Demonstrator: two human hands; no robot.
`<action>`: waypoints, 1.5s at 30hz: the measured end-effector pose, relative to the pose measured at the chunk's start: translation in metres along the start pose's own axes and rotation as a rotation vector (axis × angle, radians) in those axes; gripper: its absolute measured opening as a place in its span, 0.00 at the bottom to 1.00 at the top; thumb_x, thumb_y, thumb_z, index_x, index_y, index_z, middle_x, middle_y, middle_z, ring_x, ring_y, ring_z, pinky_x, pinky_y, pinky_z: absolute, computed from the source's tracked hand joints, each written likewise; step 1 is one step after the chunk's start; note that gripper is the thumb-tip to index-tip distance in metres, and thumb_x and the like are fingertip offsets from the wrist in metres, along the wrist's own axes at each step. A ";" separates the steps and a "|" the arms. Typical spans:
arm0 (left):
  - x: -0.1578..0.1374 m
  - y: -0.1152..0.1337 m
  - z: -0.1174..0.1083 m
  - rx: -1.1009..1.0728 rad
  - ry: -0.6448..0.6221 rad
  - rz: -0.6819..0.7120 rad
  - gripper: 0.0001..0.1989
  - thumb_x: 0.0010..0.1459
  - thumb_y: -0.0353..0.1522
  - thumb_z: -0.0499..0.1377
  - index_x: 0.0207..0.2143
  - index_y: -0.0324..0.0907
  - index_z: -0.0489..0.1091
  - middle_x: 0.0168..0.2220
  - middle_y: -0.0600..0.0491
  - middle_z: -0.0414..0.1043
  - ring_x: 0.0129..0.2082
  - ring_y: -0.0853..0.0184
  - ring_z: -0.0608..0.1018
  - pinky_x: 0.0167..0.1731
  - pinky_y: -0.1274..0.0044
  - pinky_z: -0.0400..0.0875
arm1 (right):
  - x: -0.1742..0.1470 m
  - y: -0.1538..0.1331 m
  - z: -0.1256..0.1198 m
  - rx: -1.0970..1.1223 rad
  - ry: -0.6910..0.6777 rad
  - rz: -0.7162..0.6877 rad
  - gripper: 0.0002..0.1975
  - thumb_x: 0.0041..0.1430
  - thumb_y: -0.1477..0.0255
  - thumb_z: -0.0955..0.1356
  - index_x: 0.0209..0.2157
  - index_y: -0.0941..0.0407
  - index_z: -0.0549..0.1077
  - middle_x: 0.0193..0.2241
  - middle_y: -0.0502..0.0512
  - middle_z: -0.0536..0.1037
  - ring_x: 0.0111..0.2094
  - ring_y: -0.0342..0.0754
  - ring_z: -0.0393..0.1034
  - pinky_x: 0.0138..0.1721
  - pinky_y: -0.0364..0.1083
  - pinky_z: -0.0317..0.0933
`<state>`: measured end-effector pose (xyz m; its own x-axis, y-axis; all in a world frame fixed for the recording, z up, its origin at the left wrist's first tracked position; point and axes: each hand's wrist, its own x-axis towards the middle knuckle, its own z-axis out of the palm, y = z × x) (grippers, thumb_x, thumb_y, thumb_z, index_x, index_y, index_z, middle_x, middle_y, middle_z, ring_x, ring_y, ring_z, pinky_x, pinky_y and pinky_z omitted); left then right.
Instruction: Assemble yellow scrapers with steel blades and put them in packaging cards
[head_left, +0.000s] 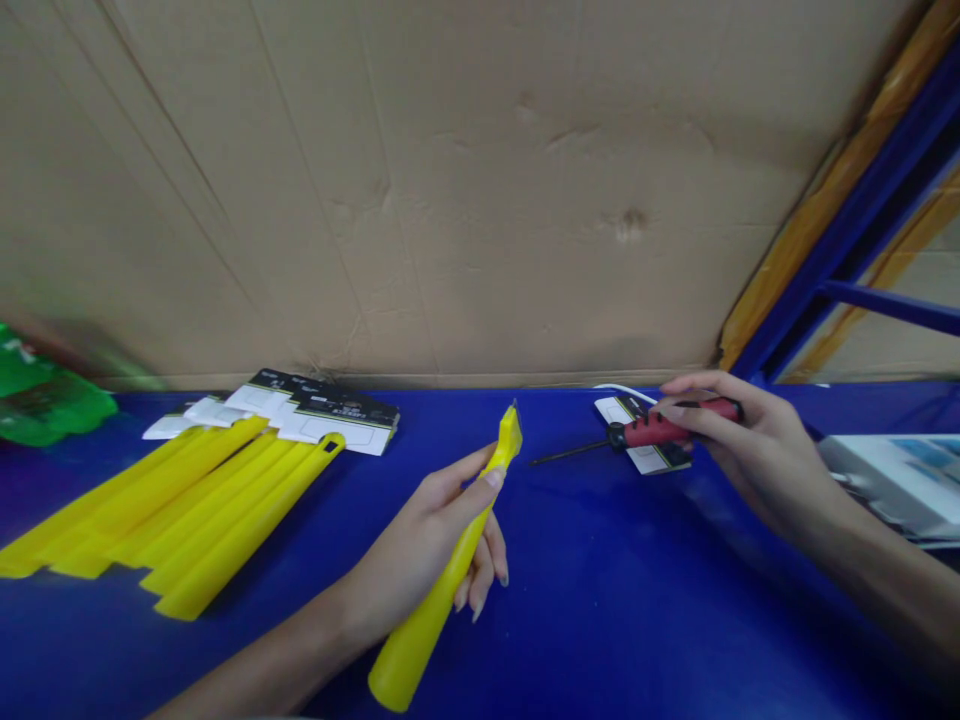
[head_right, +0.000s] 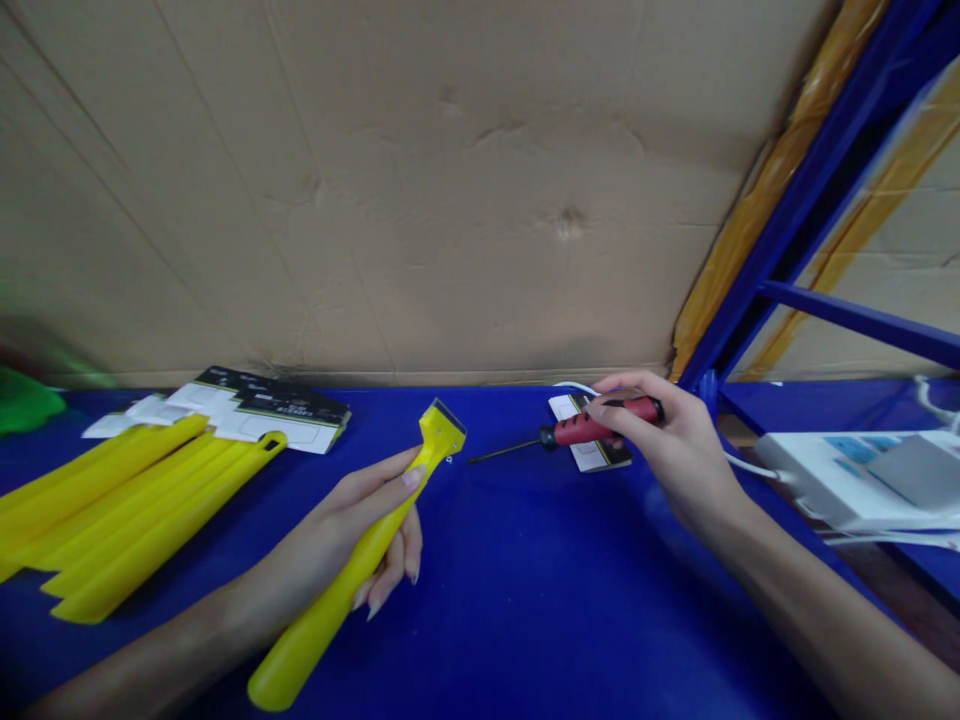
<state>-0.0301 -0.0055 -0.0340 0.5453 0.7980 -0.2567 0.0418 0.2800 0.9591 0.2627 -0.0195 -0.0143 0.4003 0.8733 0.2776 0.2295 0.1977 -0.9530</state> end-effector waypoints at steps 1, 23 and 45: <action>-0.001 0.001 0.000 0.029 0.004 0.015 0.36 0.68 0.47 0.57 0.69 0.39 0.54 0.19 0.54 0.76 0.10 0.69 0.71 0.09 0.85 0.62 | 0.000 -0.001 0.000 0.052 0.028 0.017 0.14 0.41 0.64 0.79 0.31 0.53 0.80 0.27 0.50 0.80 0.29 0.48 0.72 0.30 0.45 0.63; -0.007 -0.001 0.006 0.449 0.195 0.046 0.40 0.63 0.40 0.64 0.73 0.47 0.51 0.22 0.58 0.77 0.12 0.69 0.73 0.12 0.82 0.69 | -0.009 -0.010 0.007 0.068 0.106 -0.109 0.11 0.45 0.65 0.79 0.28 0.54 0.78 0.26 0.49 0.77 0.26 0.45 0.68 0.27 0.45 0.63; -0.002 0.010 -0.004 -0.183 -0.106 -0.028 0.32 0.72 0.43 0.52 0.71 0.48 0.40 0.26 0.44 0.82 0.10 0.68 0.71 0.08 0.85 0.62 | -0.015 -0.011 0.018 0.265 0.118 -0.011 0.13 0.42 0.65 0.81 0.27 0.54 0.78 0.23 0.47 0.76 0.22 0.42 0.67 0.23 0.41 0.60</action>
<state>-0.0336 -0.0022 -0.0246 0.6315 0.7307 -0.2594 -0.0896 0.4011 0.9116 0.2377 -0.0269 -0.0107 0.5030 0.8157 0.2857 0.0012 0.3299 -0.9440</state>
